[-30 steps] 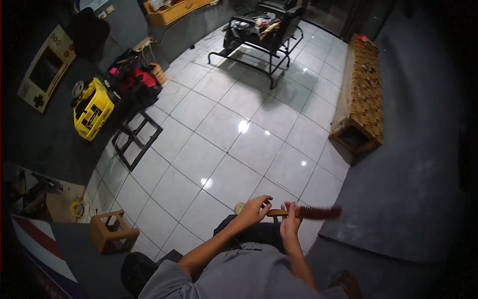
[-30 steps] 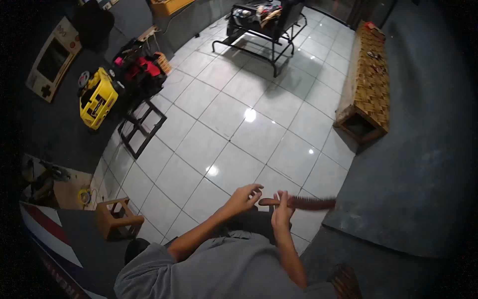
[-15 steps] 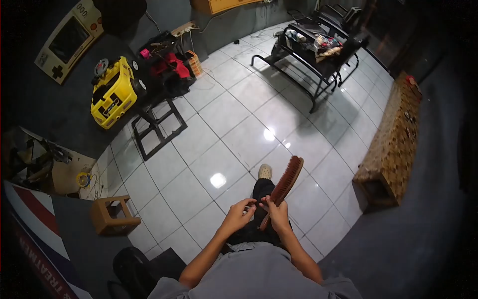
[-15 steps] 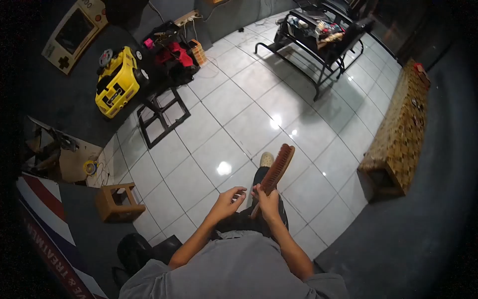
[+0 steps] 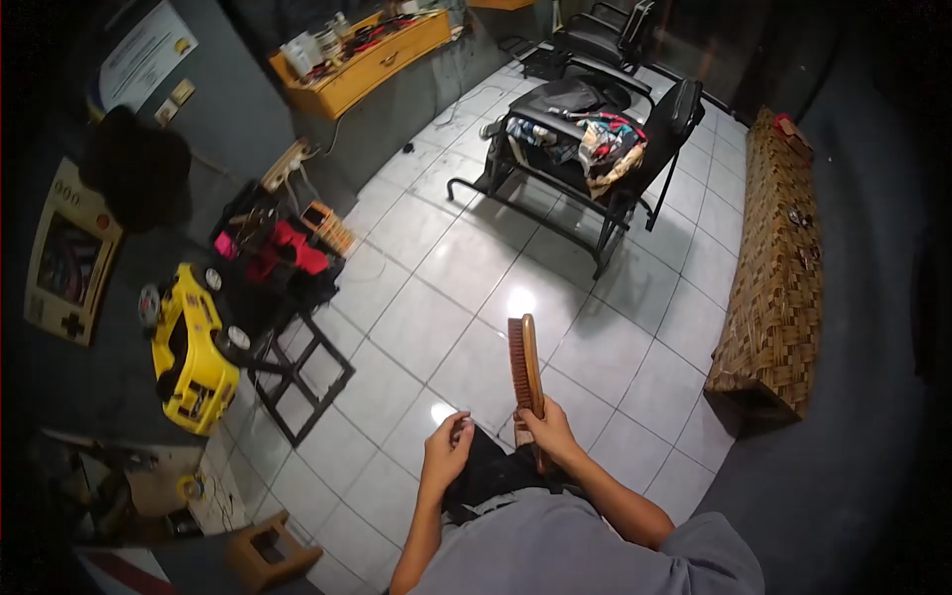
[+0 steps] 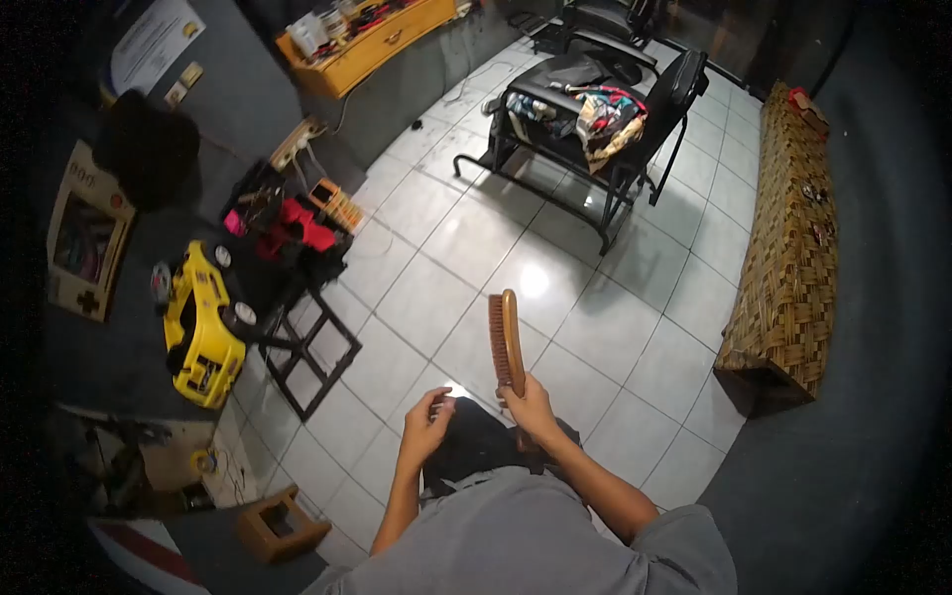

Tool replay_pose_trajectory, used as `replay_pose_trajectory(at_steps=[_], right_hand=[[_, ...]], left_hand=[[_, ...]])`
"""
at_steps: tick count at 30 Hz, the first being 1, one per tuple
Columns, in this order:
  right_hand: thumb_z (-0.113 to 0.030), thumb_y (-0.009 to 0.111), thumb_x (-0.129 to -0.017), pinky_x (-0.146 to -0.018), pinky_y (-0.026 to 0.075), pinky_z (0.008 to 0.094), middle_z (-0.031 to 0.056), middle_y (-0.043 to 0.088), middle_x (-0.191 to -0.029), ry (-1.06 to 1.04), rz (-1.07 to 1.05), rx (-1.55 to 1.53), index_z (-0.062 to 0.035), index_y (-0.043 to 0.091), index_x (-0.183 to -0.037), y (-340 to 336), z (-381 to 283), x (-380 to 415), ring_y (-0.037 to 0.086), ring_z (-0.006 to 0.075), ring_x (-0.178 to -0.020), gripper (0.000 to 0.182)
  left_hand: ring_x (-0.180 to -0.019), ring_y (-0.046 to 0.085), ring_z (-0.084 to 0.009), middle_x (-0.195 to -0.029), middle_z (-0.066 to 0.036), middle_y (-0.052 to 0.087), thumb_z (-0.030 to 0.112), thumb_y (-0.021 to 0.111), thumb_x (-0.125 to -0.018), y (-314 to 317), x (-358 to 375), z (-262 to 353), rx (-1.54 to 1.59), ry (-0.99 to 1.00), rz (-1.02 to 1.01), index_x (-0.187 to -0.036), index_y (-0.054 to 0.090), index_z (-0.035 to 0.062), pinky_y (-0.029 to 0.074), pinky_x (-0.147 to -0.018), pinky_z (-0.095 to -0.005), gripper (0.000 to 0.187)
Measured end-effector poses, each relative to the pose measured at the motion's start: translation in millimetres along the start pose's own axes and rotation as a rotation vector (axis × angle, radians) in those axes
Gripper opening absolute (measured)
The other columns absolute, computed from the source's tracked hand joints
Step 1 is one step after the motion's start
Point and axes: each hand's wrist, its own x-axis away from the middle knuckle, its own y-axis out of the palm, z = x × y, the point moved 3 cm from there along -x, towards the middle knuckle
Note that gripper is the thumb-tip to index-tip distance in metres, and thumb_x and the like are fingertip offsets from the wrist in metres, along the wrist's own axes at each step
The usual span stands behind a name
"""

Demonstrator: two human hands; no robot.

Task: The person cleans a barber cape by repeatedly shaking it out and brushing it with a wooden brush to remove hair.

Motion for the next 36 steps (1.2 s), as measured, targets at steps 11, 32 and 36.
replay_pose_trajectory(at_steps=[11,32,36], right_hand=[[-0.012,0.057,-0.082,-0.064,0.048,0.0271,0.0038,0.058,-0.078,-0.034,0.152,0.229,0.0005,0.053,-0.096,27,-104,-200,0.056,0.0117,-0.071,0.019],[-0.021,0.061,-0.077,-0.066,0.046,0.0390,0.0196,0.060,-0.077,-0.179,0.673,0.093,-0.0003,0.054,-0.091,-116,-270,-441,0.061,0.0346,-0.079,0.026],[-0.018,0.061,-0.077,-0.063,0.045,0.0419,0.0221,0.059,-0.075,-0.228,0.820,0.116,0.0015,0.051,-0.092,-174,-297,-461,0.059,0.0393,-0.076,0.026]], left_hand=[[-0.073,0.057,-0.0067,-0.086,-0.005,0.064,0.013,0.057,-0.085,-28,-245,53,-0.060,0.114,-0.168,-0.106,0.058,0.0035,0.045,-0.060,-0.0206,0.023],[-0.077,0.061,-0.0147,-0.088,-0.011,0.063,0.016,0.057,-0.085,119,-595,247,-0.341,0.272,-0.539,-0.108,0.056,0.0022,0.047,-0.060,-0.0253,0.027],[-0.078,0.062,-0.0179,-0.089,-0.011,0.063,0.016,0.058,-0.084,187,-617,309,-0.380,0.353,-0.695,-0.108,0.055,0.0035,0.049,-0.062,-0.0271,0.027]])
